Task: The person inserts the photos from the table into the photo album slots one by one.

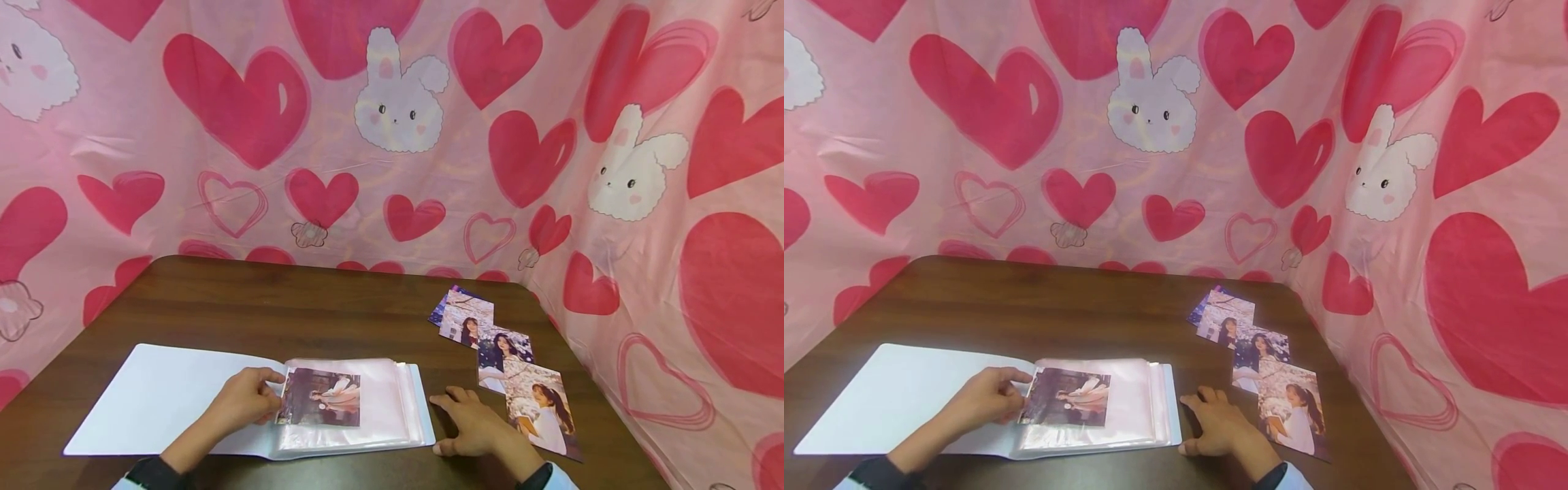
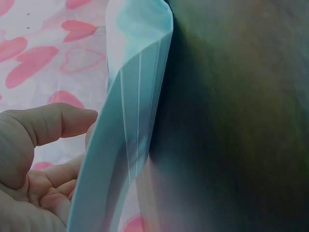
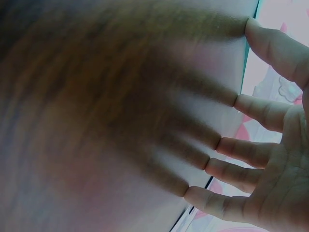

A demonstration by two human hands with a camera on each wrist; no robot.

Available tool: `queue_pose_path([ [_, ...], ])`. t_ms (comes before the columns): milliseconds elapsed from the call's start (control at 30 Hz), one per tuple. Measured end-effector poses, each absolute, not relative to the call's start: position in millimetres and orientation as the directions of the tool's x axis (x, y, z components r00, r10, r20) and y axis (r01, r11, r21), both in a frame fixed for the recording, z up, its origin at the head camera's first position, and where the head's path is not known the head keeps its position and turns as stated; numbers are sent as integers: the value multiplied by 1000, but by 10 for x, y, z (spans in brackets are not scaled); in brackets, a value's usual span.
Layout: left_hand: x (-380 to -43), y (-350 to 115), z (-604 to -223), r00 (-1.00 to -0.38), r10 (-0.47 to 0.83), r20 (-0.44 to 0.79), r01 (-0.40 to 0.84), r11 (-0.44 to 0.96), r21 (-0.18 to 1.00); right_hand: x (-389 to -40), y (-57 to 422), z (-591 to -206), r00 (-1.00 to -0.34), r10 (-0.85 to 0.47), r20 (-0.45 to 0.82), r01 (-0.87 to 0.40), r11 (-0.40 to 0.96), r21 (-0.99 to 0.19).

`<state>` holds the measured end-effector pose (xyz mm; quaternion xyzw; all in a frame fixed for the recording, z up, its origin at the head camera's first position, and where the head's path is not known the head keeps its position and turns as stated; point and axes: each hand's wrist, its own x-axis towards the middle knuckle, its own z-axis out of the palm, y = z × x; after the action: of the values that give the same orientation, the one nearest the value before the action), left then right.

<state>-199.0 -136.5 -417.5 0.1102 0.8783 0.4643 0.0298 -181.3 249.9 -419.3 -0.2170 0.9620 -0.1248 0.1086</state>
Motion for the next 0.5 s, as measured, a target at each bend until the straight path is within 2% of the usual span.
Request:
queue_pose_path([
  [300,-1991,-1283,-4161,-969,241,54,181,541,821,-1818,2498,-4209,-883,-446,-146,-396,875,-277],
  [500,-2003,-1255,-4165,-947,307,94,248,516,820,-1810,2497,-4206,-886,-443,-138,-397,878,-268],
])
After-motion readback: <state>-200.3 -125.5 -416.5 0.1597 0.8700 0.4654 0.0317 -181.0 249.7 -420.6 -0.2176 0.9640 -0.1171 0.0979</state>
